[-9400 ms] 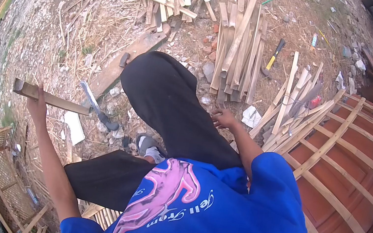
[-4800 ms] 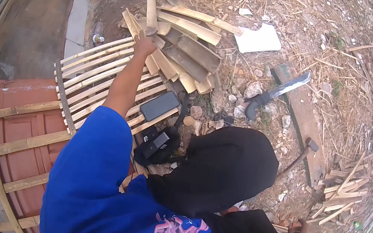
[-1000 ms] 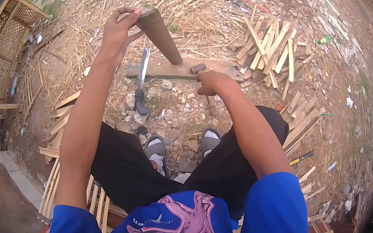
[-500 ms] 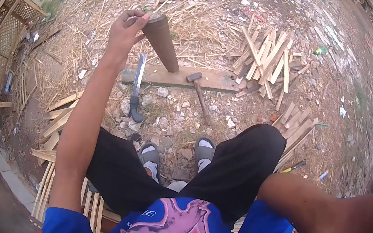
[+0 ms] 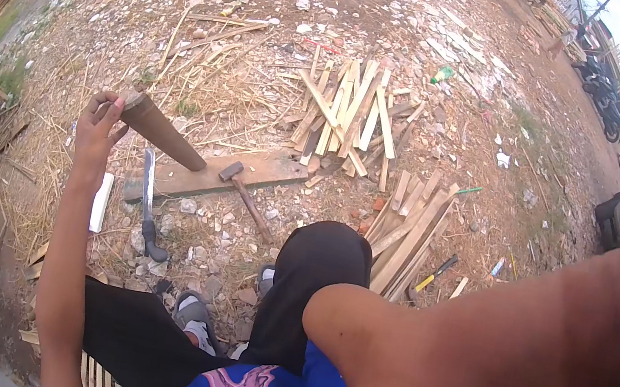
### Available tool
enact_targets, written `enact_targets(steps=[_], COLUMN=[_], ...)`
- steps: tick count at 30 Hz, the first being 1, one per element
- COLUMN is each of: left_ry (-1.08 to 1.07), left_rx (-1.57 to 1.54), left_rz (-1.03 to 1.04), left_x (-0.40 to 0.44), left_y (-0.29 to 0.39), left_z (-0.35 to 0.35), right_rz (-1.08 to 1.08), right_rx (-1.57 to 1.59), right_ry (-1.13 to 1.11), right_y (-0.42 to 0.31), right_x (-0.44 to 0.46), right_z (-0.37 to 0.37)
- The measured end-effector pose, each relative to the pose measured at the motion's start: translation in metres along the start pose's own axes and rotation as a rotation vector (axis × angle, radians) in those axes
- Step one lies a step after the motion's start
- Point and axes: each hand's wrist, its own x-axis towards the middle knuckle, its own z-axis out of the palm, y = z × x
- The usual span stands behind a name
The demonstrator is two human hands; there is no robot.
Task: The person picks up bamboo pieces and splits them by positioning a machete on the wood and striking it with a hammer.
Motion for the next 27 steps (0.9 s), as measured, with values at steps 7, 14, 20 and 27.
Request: enact_targets(steps=[7,14,20,27], left_ry=[-0.017,-0.074,-0.131,-0.064], left_rx=[0.034,0.07,0.081,0.031], left_rz=[0.02,0.049,0.055,0.05], left_x=[-0.004,-0.008,-0.011,-0.021], left_y=[0.005,0.005,0.004,0.001], left_z=[0.004,0.006,0.012,0.01], right_rz=[-0.012,-0.018,-0.011,0.001], right_rx=[-0.001,0.0,0.025,0.048], right_ry=[0.002,-0.012,-0.007,0.012], right_y=[0.006,0.01,0.015,0.023], right_x=[-0.002,-0.004,-0.006,-0.012], right_z=[-0.008,-0.012,-0.008,0.012])
